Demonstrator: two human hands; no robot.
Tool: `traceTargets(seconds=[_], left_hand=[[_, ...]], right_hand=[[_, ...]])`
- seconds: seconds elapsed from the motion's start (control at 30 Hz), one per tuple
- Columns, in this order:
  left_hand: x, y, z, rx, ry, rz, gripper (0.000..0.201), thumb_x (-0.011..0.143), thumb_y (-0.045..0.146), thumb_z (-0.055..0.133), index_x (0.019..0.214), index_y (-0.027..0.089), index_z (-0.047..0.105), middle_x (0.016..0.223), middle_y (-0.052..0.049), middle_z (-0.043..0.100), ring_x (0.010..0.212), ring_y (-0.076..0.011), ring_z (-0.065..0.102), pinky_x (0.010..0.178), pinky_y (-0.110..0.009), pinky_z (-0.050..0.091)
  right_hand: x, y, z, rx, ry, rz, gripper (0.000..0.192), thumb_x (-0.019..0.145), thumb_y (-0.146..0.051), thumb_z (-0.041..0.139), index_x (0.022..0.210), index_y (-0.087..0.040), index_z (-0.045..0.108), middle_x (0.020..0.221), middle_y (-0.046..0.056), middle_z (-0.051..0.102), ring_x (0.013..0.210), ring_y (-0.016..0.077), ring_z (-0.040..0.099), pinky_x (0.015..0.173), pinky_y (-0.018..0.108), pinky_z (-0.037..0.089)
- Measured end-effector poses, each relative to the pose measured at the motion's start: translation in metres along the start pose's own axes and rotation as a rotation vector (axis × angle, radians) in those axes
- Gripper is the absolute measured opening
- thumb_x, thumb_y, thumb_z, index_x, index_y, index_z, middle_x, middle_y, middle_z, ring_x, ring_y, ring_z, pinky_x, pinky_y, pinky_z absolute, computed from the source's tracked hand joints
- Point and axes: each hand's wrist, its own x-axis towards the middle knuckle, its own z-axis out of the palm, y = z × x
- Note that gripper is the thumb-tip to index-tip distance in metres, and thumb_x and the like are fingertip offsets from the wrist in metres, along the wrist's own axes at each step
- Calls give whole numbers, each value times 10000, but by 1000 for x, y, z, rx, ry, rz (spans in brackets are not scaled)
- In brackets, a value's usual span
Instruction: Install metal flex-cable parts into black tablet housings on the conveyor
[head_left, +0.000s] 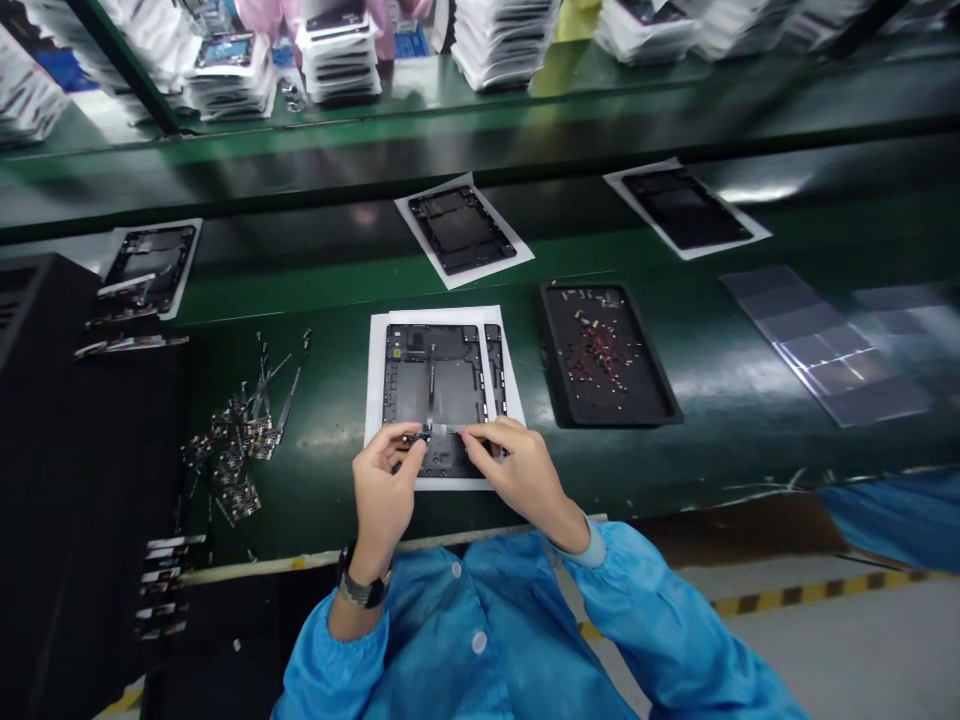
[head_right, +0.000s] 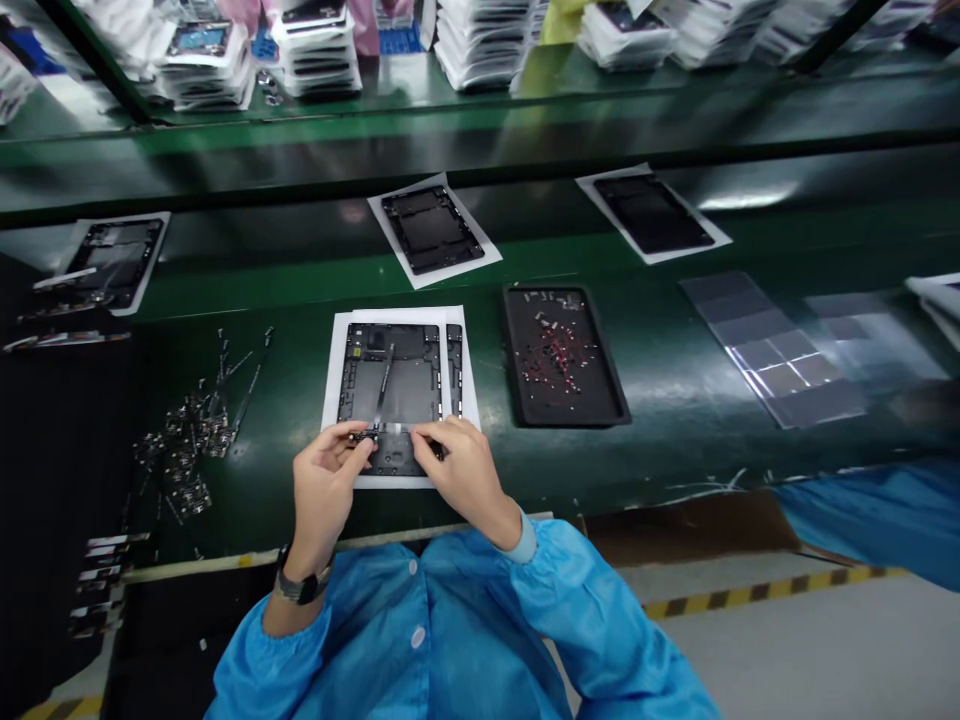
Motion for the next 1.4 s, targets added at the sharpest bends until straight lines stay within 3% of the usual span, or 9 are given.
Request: traceTargets(seconds=[0.1,0.2,0.37,0.63,0.97,1.07,1.17,1.27,1.4], left_hand=[[1,-4,6,7,-34,-11,218,790,260,698,972,139,702,925,-84,712,782,-154,663,702,-246,531],[1,-7,10,41,-62,9,225,816,239,669,1021,149,696,923,-75,700,771,-148,663,690,-240,530],[-5,-4,13,279,-119,169,151,883,194,570,941,177,708,938,-59,647,733,-138,659,615,-226,520],[-8,8,13,577,-271,293,119,900,116,555,897,181,656,882,-40,657,775,-161,626,692,-257,488],[-7,7,13,583,-355,349,177,912,129,504,862,192,661,820,-42,625,754,-177,604,689,-267,456],[-7,6,10,471,-337,276,159,904,171,539,862,196,691,834,-50,641,744,-172,610,675,-259,468],[-7,4,8,276,-295,82,124,880,226,584,894,175,696,856,-59,659,681,-150,617,603,-242,480],[-7,1,8,99,-267,-80,157,844,257,628,942,145,677,742,-44,670,599,-135,613,549,-229,480],[-4,2,8,-12,-266,-156,212,798,280,680,934,118,672,645,-36,688,528,-123,600,547,-235,496]], right_hand=[[0,1,5,-31,25,-59,197,929,-197,547,861,-199,732,688,44,679,693,200,595,685,333,440],[-1,2,5,-3,-30,-92,205,948,-185,530,903,-193,730,712,53,671,727,210,573,689,338,433],[-3,3,0,55,-146,-115,205,963,-188,524,927,-199,726,753,57,686,769,213,561,705,342,444],[-8,-1,0,-172,-143,-246,259,979,-177,479,860,-177,709,714,72,655,719,210,509,675,347,404],[1,-4,-15,-19,-240,-133,136,914,-163,586,861,-191,708,762,43,691,753,194,591,708,319,435],[6,-2,-17,72,-285,-80,139,885,-154,599,809,-202,705,706,15,676,715,172,582,698,300,420],[8,0,-18,178,-311,-39,144,846,-131,616,755,-203,701,675,-5,669,692,152,570,691,280,409],[9,1,-17,248,-311,-22,140,828,-123,630,733,-193,705,653,-9,663,670,144,548,677,270,403],[9,1,-17,310,-304,-11,142,822,-120,633,724,-184,712,655,-7,670,647,137,522,663,267,400]])
